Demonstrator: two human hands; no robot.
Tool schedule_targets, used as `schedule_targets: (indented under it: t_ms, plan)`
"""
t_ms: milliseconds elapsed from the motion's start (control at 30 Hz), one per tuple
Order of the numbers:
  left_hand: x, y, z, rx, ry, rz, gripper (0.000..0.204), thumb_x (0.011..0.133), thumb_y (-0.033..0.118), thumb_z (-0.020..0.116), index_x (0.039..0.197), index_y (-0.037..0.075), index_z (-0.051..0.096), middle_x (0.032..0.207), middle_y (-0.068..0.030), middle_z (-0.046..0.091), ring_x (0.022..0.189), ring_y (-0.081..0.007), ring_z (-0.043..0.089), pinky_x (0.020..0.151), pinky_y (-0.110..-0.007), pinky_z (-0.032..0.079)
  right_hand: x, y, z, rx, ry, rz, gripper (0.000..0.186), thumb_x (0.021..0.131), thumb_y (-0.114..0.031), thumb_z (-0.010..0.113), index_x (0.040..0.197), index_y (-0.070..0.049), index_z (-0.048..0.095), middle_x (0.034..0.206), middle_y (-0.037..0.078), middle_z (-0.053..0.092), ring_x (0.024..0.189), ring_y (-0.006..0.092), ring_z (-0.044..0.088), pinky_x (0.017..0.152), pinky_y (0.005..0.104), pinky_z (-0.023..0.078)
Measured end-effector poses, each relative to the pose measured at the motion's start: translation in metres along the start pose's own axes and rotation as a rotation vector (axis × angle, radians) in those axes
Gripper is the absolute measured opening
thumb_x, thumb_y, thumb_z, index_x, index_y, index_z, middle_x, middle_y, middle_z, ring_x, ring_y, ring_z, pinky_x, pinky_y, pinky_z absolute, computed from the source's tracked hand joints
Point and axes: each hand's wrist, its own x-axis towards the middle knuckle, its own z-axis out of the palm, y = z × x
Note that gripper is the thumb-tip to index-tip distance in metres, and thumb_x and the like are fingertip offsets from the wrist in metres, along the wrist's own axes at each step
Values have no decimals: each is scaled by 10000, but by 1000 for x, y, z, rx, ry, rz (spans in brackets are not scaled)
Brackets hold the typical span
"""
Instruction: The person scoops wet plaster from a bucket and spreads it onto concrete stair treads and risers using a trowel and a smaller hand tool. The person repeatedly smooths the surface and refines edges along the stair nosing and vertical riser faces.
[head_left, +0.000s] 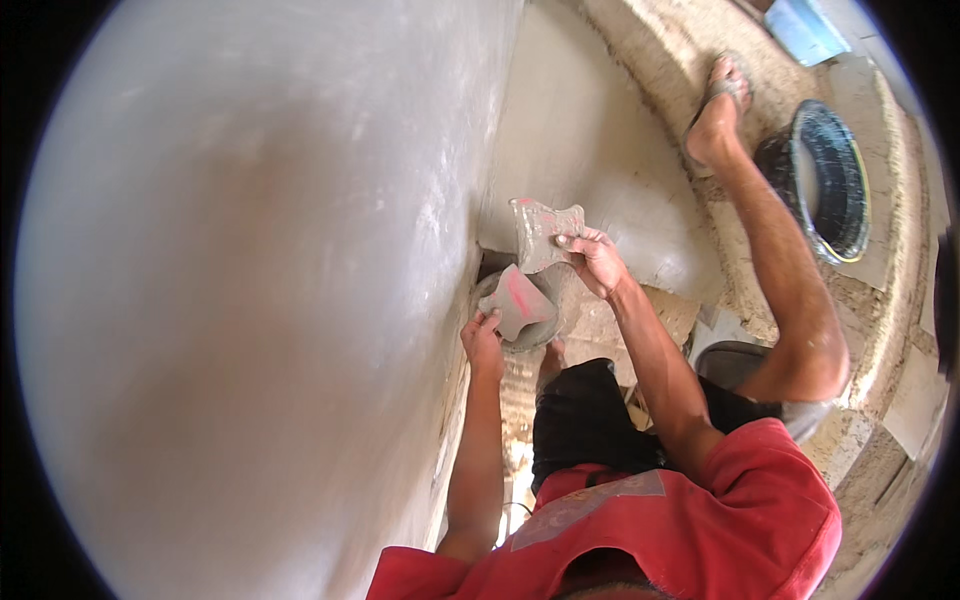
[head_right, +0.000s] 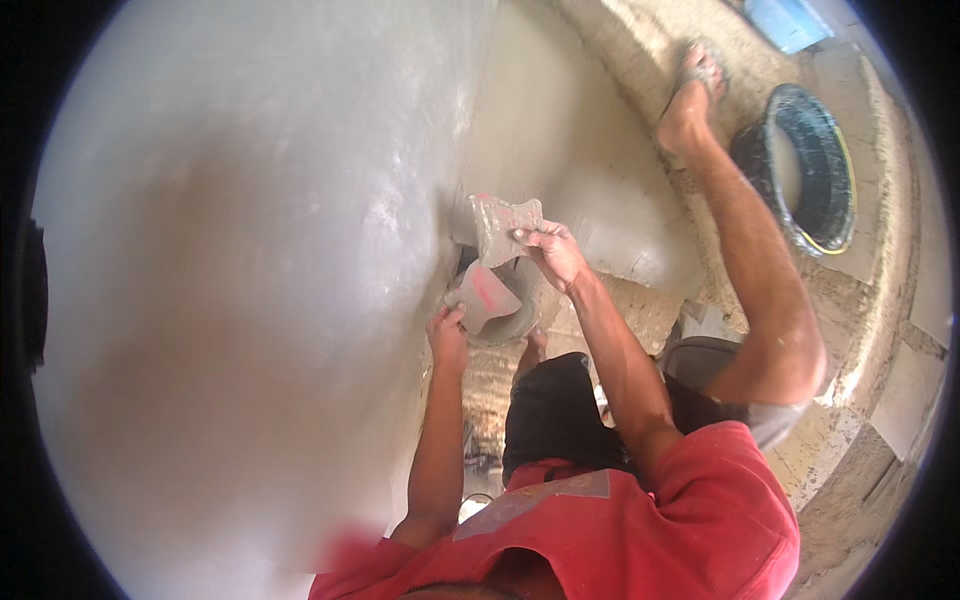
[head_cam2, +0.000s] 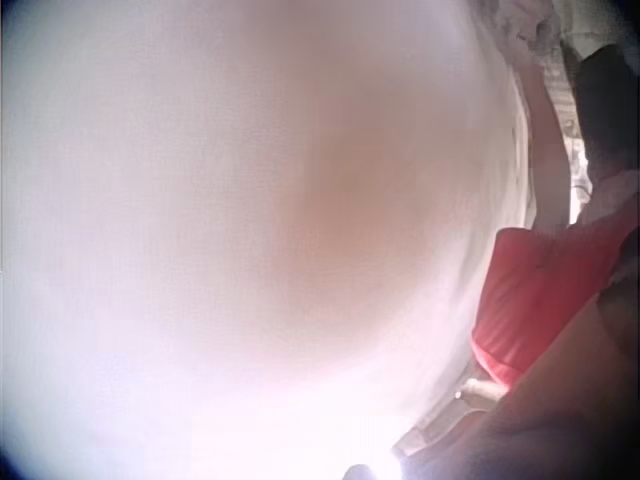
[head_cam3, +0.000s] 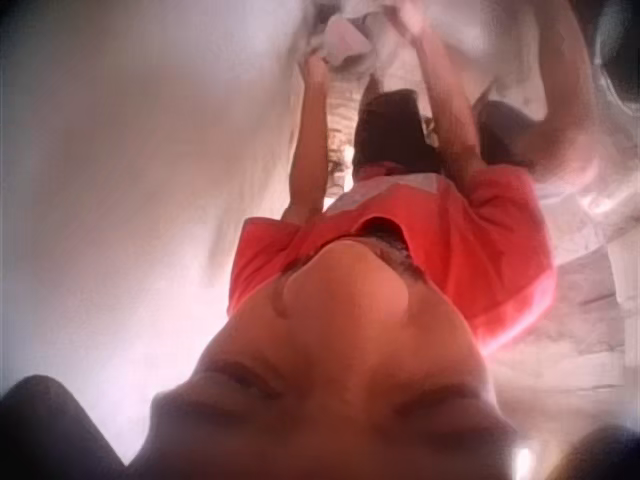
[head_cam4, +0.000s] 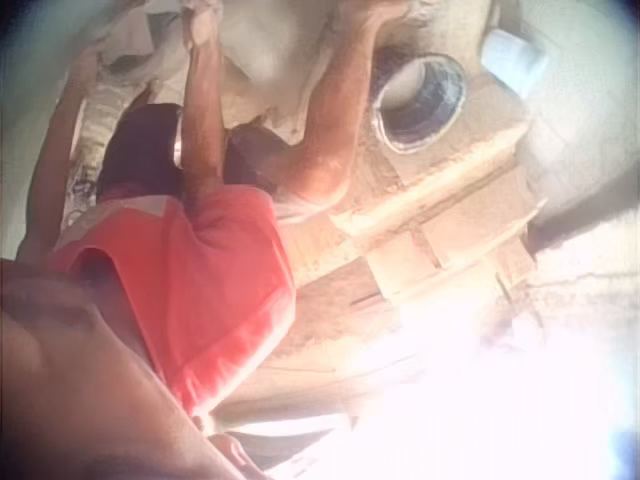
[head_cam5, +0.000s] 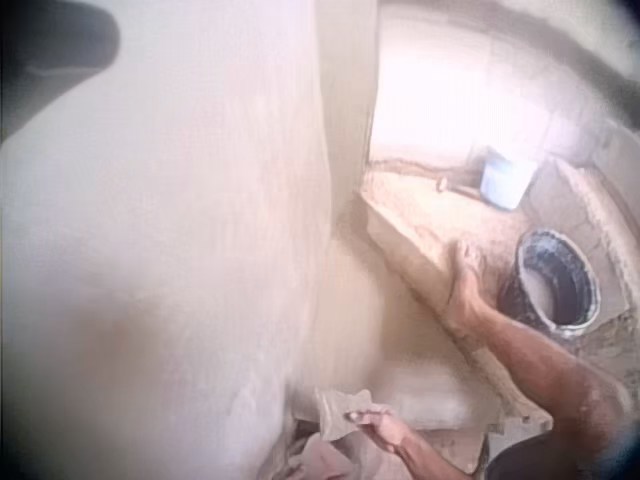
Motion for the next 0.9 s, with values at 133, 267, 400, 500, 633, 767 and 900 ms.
schedule_targets:
  t_ms: [133, 267, 400, 500, 633, 767, 900]
  plan:
    - [-48, 60, 26, 52, -159, 112, 257, 948, 86, 669, 1188, 3, 708, 1101, -61, 729, 982, -163, 698, 858, -317, 551, -91, -36, 16, 61, -10, -228, 189, 896, 15, 656, 1075, -4, 714, 1062, 92, 740, 1039, 224, 687, 1010, 389, 517]
    - [-75, 76, 22, 131, -286, 116, 265, 942, 81, 662, 1193, 18, 719, 1090, -60, 740, 966, -164, 700, 843, -331, 553, -177, -41, 21, 212, -80, -466, 259, 906, -6, 590, 1154, -27, 662, 1080, 84, 724, 1016, 242, 710, 924, 457, 587]
    - [-102, 54, 8, 161, -209, 36, 286, 927, 87, 677, 1206, 41, 724, 1096, -57, 741, 974, -179, 700, 842, -367, 555, -223, -24, 31, 189, 54, -448, 255, 916, 2, 579, 1154, -23, 663, 1070, 74, 732, 996, 237, 718, 930, 449, 593]
    - [-129, 39, -6, 160, -194, -53, 314, 921, 94, 682, 1229, 50, 722, 1104, -58, 740, 984, -190, 699, 860, -382, 552, -239, -11, 44, 190, 155, -338, 256, 927, 24, 576, 1162, -18, 667, 1065, 71, 738, 986, 223, 722, 934, 444, 596]
    - [-148, 54, 5, 172, -244, -43, 344, 910, 127, 694, 1244, 49, 710, 1151, -78, 730, 993, -203, 695, 880, -384, 554, -268, -10, 52, 57, 109, -490, 183, 956, 11, 634, 1111, -16, 726, 1109, 57, 754, 1007, 164, 695, 905, 364, 557]
    - [-170, 92, 53, 82, -486, 72, 315, 918, 86, 689, 1223, 7, 701, 1101, -69, 741, 981, -172, 703, 868, -331, 561, -314, -34, 50, -672, 337, -683, 214, 974, -72, 674, 1171, -20, 738, 1063, -8, 748, 986, 167, 660, 911, 303, 482]
    - [-201, 135, 109, 100, -667, -19, 228, 917, 24, 672, 1140, -20, 690, 1050, -76, 733, 939, -156, 702, 838, -281, 555, -353, -65, 48, -901, 240, -1149, 283, 941, -51, 639, 1208, 21, 698, 1179, 123, 704, 1057, 249, 656, 929, 305, 478]
